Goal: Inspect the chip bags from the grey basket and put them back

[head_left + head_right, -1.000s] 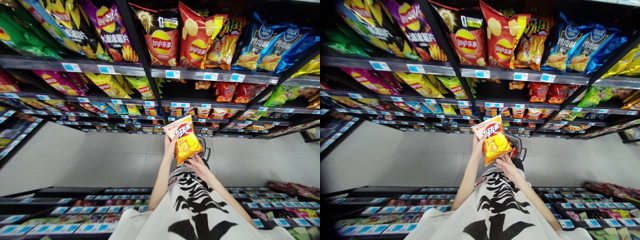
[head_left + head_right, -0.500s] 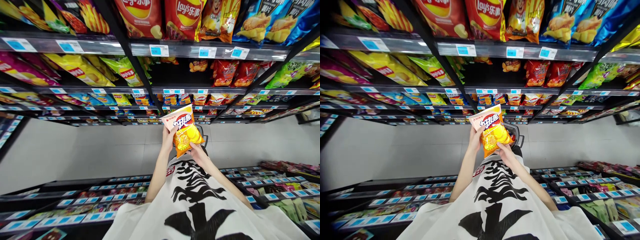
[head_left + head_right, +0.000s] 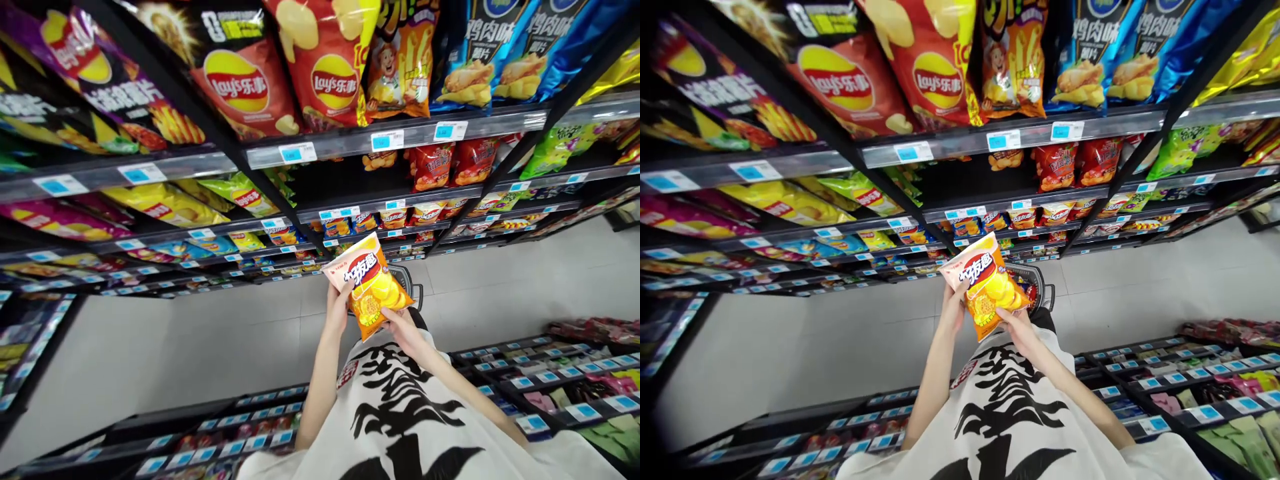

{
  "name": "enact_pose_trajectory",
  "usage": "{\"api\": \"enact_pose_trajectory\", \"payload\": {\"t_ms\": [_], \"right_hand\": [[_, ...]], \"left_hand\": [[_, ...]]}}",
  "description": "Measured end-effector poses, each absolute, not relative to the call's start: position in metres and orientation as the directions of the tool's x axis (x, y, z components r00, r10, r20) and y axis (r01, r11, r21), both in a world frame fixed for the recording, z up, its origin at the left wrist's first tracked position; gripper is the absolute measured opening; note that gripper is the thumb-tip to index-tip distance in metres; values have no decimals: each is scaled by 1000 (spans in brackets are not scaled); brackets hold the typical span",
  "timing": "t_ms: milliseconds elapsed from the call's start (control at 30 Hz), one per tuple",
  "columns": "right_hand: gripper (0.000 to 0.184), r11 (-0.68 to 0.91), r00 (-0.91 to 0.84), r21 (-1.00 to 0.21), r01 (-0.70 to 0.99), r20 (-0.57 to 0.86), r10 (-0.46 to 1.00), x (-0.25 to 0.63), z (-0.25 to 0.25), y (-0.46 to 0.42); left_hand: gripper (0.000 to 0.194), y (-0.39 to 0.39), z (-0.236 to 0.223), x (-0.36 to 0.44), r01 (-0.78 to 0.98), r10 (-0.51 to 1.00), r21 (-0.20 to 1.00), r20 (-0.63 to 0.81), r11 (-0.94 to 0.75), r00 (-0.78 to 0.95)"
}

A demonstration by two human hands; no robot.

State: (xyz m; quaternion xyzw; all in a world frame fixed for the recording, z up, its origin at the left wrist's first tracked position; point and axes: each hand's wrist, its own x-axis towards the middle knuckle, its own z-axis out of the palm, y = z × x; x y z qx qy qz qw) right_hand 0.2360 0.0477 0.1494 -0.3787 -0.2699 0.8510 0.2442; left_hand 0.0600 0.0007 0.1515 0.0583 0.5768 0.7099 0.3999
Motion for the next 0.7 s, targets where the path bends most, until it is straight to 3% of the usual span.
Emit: {"api": "enact_pose_trajectory", "payload": {"t_ms": [200, 433, 700], "right_hand": [[66, -660, -497, -719, -218, -500, 709, 240, 146, 57], [62, -681, -665, -731, -30, -495, 560, 248, 98, 74], [55, -776, -527, -621, 114, -699, 483, 280, 76, 119]], "left_hand": [[82, -13, 124, 79, -571, 700, 819, -445, 65, -558], [70, 17, 110, 61, -634, 479, 770, -584, 71, -656], [68, 124, 133, -86, -223, 586, 972, -224, 75, -779]]}}
